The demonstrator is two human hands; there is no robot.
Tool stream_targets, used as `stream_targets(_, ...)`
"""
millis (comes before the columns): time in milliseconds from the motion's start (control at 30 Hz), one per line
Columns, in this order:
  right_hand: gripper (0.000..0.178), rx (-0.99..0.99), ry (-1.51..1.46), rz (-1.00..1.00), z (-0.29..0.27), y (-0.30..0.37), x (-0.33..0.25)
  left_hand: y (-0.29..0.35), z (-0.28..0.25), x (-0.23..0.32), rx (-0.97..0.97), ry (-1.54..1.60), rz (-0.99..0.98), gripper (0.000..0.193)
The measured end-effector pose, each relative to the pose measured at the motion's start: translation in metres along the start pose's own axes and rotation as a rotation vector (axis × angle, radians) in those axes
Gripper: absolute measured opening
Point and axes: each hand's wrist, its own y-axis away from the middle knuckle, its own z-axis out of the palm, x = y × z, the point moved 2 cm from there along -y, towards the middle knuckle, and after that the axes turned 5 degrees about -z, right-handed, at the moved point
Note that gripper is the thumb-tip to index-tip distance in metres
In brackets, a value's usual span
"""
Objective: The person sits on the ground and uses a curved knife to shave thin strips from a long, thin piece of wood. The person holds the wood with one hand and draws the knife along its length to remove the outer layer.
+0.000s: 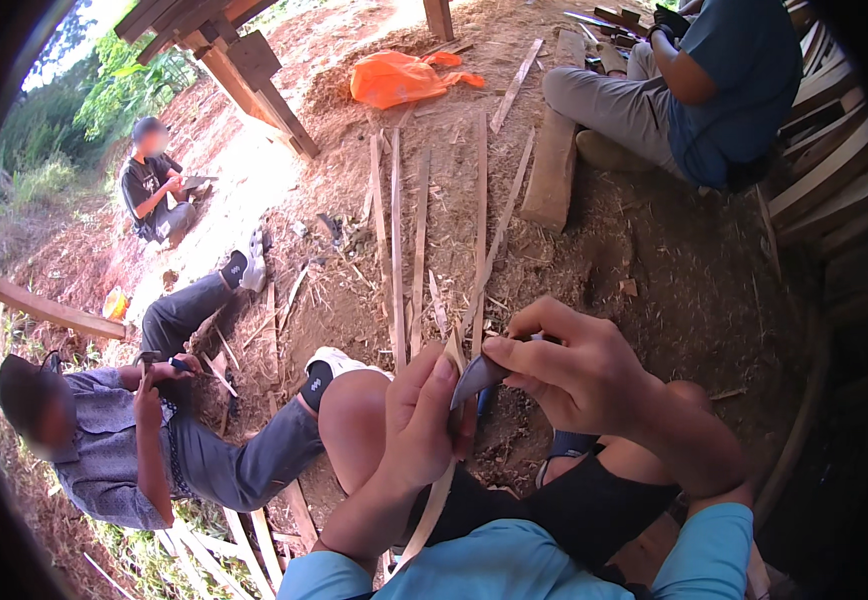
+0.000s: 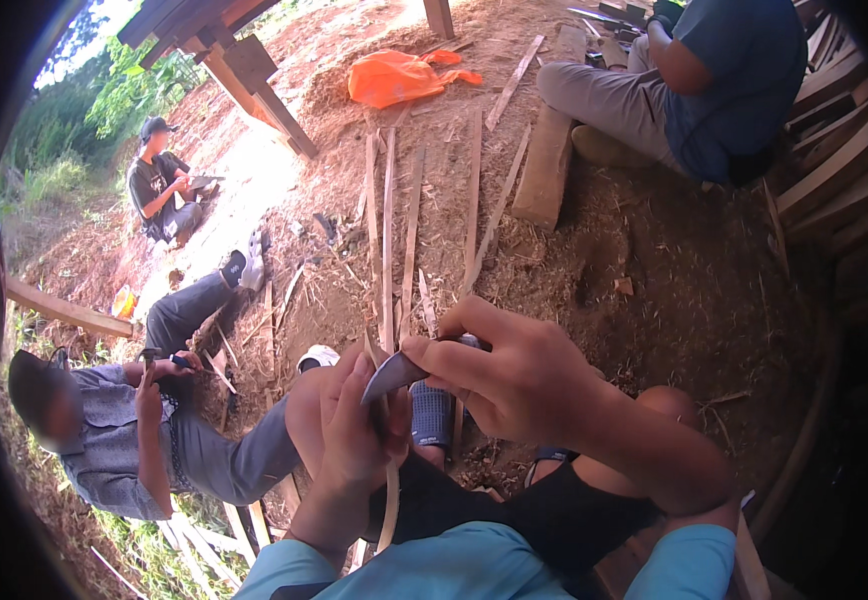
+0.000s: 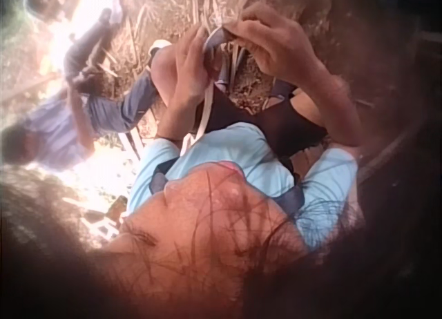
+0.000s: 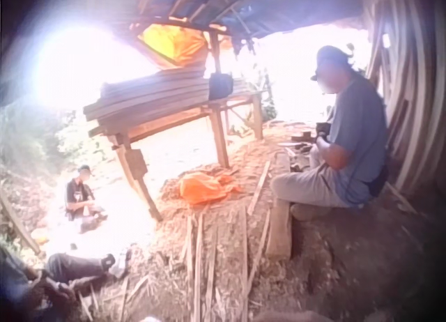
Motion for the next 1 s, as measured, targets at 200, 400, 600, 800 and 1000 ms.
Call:
stream_targets(200,0.027,0.250,0.115,0.051,-0.009,-0.001,0.006,0.004,0.006,-0.007,-0.084,-0.008,0.056,0.034)
stream_targets(400,0.027,0.208,0.135,-0.060,-0.021,-0.004,-0.003,-0.002,0.010,-0.006,-0.085,-0.007,-0.042,0.034)
stream_targets(600,0.028,0.028,0.015,-0.041,-0.007,0.004,-0.006,-0.001,0.006,-0.001,-0.034,0.034,-0.035,0.032)
stream_targets(800,0.026,0.045,-0.053,-0.023,-0.007,0.004,-0.007,-0.001,0.006,-0.003,-0.028,0.044,-0.009,0.033)
stream_targets(1000,0.028,-0.002,-0.016,-0.010,-0.007,0.008,-0.007,0.000,0.007,-0.005,0.011,0.006,0.023,0.034)
